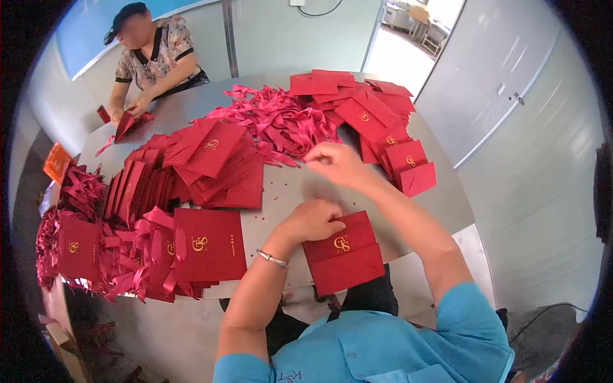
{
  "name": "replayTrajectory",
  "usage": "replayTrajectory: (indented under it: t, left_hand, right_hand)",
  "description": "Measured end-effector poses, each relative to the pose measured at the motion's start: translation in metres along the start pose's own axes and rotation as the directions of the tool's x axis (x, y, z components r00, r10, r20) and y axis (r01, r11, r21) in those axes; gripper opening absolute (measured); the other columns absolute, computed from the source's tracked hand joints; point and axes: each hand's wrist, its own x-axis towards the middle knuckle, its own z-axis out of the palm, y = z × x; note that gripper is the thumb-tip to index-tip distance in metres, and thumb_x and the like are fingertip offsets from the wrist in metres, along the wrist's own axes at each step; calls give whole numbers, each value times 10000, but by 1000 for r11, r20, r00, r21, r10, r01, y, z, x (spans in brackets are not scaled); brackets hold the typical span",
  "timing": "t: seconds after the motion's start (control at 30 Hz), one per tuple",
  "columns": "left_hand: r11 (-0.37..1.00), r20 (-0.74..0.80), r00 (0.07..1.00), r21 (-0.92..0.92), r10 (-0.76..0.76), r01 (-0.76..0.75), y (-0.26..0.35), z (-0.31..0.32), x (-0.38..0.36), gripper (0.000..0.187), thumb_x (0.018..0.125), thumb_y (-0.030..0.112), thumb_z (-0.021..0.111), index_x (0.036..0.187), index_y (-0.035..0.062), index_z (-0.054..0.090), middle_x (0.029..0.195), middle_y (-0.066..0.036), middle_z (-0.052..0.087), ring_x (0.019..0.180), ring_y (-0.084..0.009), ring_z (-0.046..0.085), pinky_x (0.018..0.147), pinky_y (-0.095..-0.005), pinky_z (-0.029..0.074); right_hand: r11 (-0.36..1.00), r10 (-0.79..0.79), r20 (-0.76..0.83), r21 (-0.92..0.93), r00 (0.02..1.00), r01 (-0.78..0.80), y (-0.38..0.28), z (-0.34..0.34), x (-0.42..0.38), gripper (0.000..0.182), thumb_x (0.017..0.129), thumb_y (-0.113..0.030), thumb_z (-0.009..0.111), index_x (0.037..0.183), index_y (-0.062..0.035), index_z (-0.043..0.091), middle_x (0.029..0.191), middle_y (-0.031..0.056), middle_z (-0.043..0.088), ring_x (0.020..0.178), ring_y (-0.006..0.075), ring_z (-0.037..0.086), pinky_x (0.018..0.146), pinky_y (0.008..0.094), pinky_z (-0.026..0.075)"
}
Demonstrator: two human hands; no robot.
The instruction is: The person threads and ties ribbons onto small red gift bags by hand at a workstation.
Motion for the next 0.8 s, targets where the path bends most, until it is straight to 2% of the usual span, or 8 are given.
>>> replayTrajectory:
  t: [0.07, 0.1, 0.17, 0.2, 0.27, 0.37, 0.5, 0.8]
  left_hand:
    - [1000, -16, 1000, -6, 3, -3, -2, 1, 1, 256, 794, 307, 627, 913, 82, 660, 864, -158, 656, 826, -347, 629, 722, -433, 491]
    - [1000, -28, 1000, -29, 11, -12, -4, 2, 1, 258, 791, 305, 624, 917, 84, 663, 867, -163, 656, 833, -352, 629, 731, -438, 491]
    - [999, -41, 999, -52, 12, -15, -4, 4, 0, 260, 788, 303, 621, 922, 85, 665, 871, -168, 656, 841, -356, 628, 740, -443, 491]
    - [999, -33, 999, -49, -2, 1, -4, 3, 0, 258, 786, 297, 617, 920, 83, 666, 872, -172, 655, 842, -361, 627, 740, -449, 490]
    - [999, -32, 999, -50, -21, 20, -3, 1, 0, 255, 784, 291, 614, 918, 80, 666, 873, -176, 655, 843, -366, 625, 740, -454, 489]
    - [1000, -37, 999, -26, -12, 11, -2, 1, -1, 259, 781, 290, 615, 894, 61, 660, 860, -183, 651, 845, -377, 622, 740, -466, 485]
    - [999, -54, 999, -32, 1, -3, -3, 3, -1, 269, 776, 291, 632, 900, 52, 649, 867, -184, 647, 858, -383, 616, 744, -472, 483]
    - [1000, -35, 999, -5, 2, -2, -6, 6, 2, 263, 768, 266, 645, 946, 75, 663, 898, -162, 661, 881, -353, 627, 764, -457, 491]
  right_hand:
    - [977, -186, -124, -128, 975, 171, 7, 22, 33, 160, 788, -130, 687, 914, -35, 662, 893, 84, 650, 757, 151, 623, 673, 302, 499]
    - [976, -193, -118, -127, 974, 178, 8, 28, 48, 160, 788, -130, 687, 914, -35, 662, 893, 84, 650, 757, 151, 623, 673, 302, 499]
    - [909, -302, -60, -317, 951, 269, 8, 40, 68, 167, 754, -175, 681, 863, -48, 680, 900, 130, 652, 773, 260, 645, 679, 360, 511]
    - [909, -307, -56, -315, 950, 274, 0, 43, 72, 167, 754, -175, 681, 863, -48, 680, 900, 130, 652, 773, 260, 645, 679, 360, 511]
    - [733, -44, 86, -674, 995, 90, -14, 46, 79, 185, 727, -232, 669, 811, -68, 690, 868, 150, 657, 793, 321, 642, 683, 411, 515]
    - [673, 106, 112, -739, 988, 12, -12, 57, 85, 177, 727, -252, 648, 764, -85, 695, 829, 165, 657, 808, 335, 644, 676, 437, 514]
    - [686, 105, 149, -726, 983, 37, 13, 59, 85, 168, 733, -235, 641, 740, -74, 688, 815, 173, 655, 814, 339, 642, 672, 458, 511]
    - [843, -54, 131, -525, 990, 116, 0, 34, 51, 168, 736, -194, 618, 839, -68, 659, 833, 139, 661, 826, 326, 642, 692, 457, 500]
